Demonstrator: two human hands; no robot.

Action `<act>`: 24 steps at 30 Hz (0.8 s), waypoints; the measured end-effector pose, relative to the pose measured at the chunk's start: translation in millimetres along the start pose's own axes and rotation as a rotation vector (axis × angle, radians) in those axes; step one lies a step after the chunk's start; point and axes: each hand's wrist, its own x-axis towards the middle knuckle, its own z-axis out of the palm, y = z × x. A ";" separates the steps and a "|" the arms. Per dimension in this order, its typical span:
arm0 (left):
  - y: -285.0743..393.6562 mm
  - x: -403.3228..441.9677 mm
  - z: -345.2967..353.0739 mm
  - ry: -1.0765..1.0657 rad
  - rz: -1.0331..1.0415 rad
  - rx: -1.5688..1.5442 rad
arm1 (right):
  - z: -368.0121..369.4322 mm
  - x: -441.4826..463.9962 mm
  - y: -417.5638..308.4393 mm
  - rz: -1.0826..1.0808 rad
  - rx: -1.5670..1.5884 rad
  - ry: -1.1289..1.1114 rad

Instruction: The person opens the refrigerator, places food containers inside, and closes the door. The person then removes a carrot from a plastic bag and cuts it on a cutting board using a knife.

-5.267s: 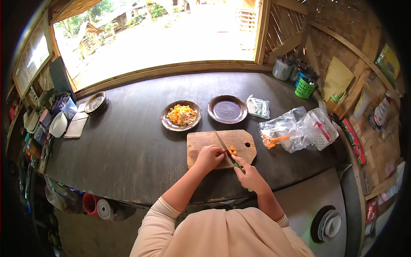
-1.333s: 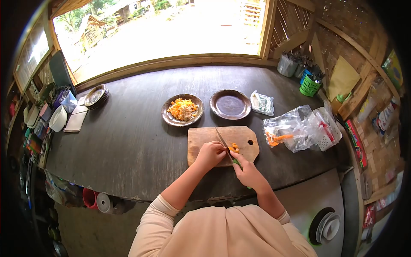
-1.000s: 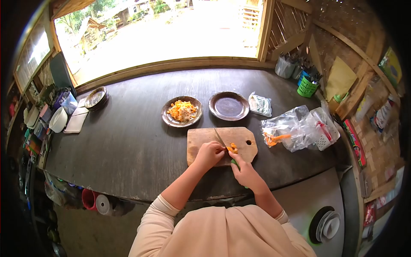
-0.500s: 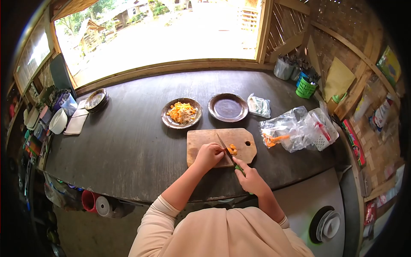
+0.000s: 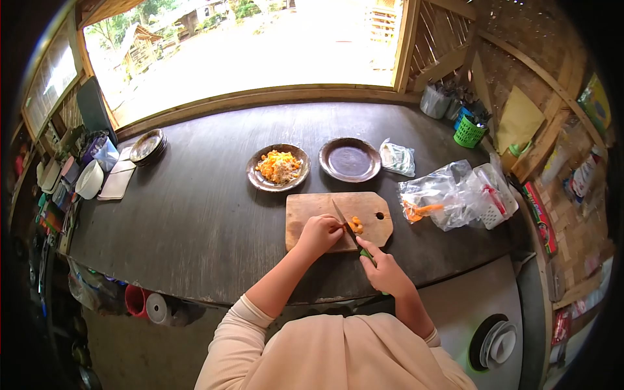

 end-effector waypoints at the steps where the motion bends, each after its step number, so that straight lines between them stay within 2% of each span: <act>1: -0.2 -0.1 -0.2 -0.002 0.005 0.002 | -0.2 1.2 0.1 -0.013 0.000 0.003; 5: -0.6 0.8 -0.6 -0.007 0.000 -0.006 | 2.1 7.4 8.7 -0.108 0.033 0.022; 14: -5.5 1.4 3.9 0.041 0.046 -0.056 | 12.0 18.7 10.1 -0.138 -0.034 0.062; 18: -5.7 0.6 3.6 0.034 0.000 -0.083 | 15.4 24.0 9.7 -0.149 -0.058 0.068; 20: -3.2 1.0 1.6 0.030 -0.012 -0.099 | 16.0 26.6 16.4 -0.244 -0.068 0.100; 24: 0.5 0.3 -0.2 -0.001 -0.022 -0.022 | 11.0 25.2 16.9 -0.239 -0.055 0.088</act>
